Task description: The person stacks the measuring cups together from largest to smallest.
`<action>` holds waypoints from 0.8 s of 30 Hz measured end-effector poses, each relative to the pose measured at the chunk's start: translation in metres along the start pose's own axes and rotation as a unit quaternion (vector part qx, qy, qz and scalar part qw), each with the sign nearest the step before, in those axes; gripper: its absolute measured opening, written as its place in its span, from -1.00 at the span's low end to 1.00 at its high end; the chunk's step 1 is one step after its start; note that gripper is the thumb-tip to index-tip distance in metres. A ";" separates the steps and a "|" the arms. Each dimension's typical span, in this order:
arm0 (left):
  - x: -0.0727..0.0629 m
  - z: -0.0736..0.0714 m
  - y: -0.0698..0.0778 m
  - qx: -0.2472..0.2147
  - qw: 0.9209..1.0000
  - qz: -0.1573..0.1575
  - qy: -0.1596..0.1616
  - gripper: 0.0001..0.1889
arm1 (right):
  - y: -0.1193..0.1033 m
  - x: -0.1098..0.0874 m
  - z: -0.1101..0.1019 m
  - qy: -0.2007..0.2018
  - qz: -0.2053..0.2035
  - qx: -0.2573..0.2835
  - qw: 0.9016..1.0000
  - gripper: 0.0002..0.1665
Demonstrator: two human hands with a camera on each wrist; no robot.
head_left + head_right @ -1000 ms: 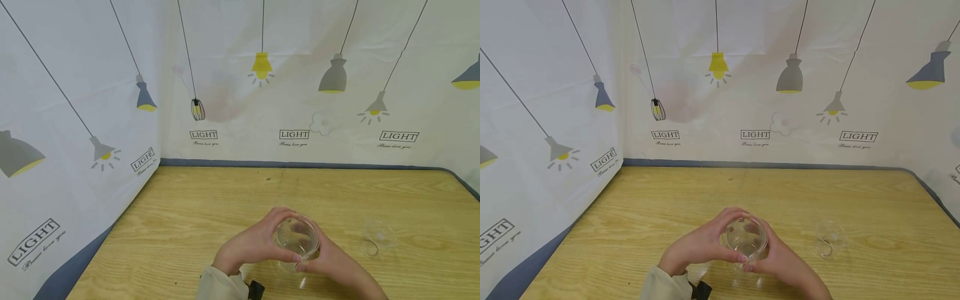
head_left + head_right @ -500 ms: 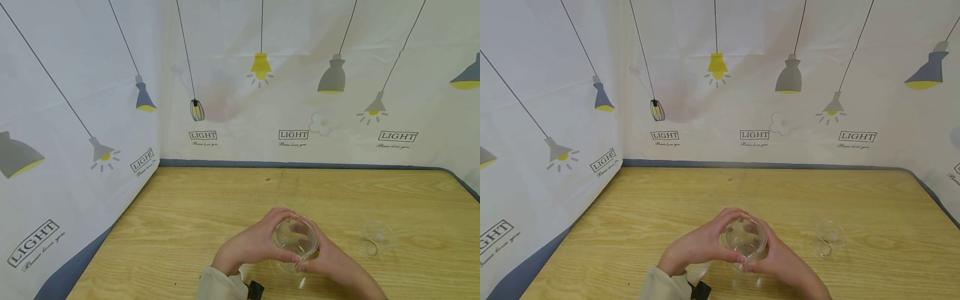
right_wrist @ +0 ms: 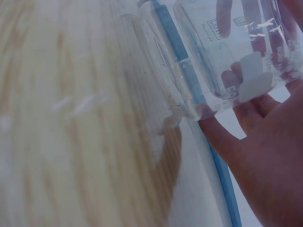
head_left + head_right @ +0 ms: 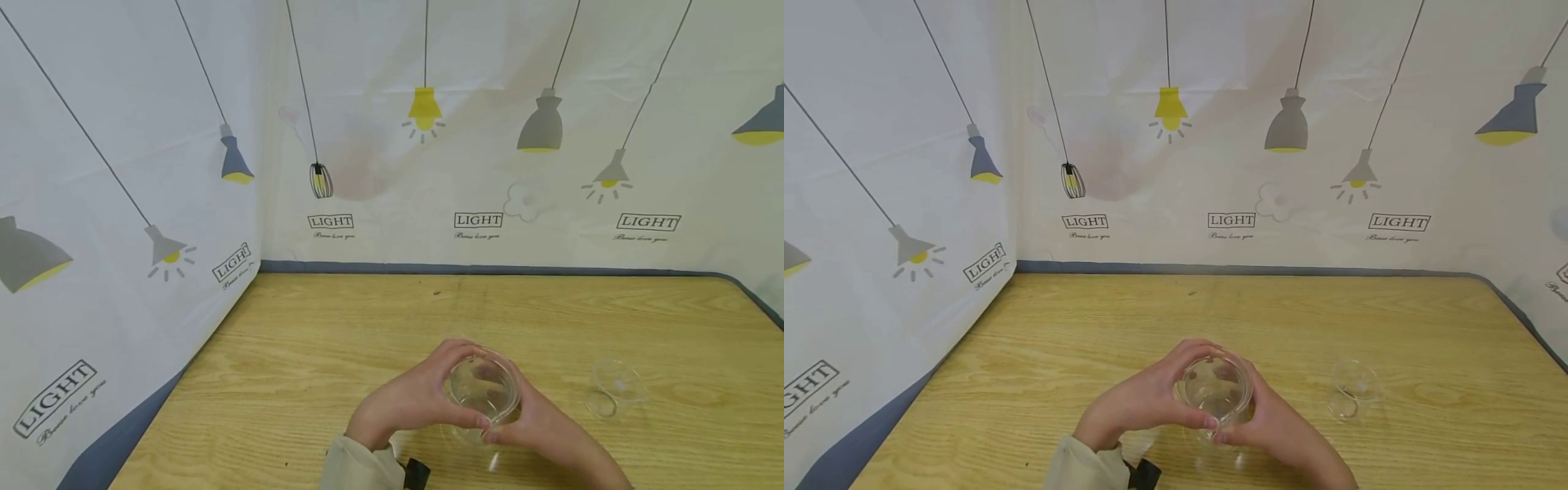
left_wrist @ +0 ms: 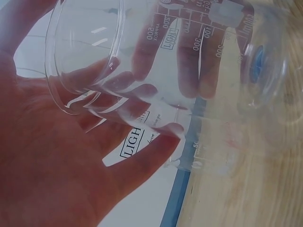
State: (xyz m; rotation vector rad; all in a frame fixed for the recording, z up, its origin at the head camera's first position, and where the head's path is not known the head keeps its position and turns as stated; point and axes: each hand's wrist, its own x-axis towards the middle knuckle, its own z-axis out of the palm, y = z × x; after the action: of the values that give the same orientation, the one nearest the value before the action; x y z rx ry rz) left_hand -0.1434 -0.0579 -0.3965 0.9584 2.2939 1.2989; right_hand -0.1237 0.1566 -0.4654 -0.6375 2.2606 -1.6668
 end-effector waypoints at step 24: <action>0.002 0.000 -0.003 -0.009 1.000 0.012 -0.006 -0.31 | -0.001 0.000 0.001 0.012 -0.008 -0.003 1.000 0.11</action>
State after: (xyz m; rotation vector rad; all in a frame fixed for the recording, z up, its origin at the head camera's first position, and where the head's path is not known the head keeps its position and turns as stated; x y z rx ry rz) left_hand -0.1458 -0.0578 -0.3991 0.9867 2.2656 1.3172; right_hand -0.1233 0.1555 -0.4647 -0.6405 2.2832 -1.6850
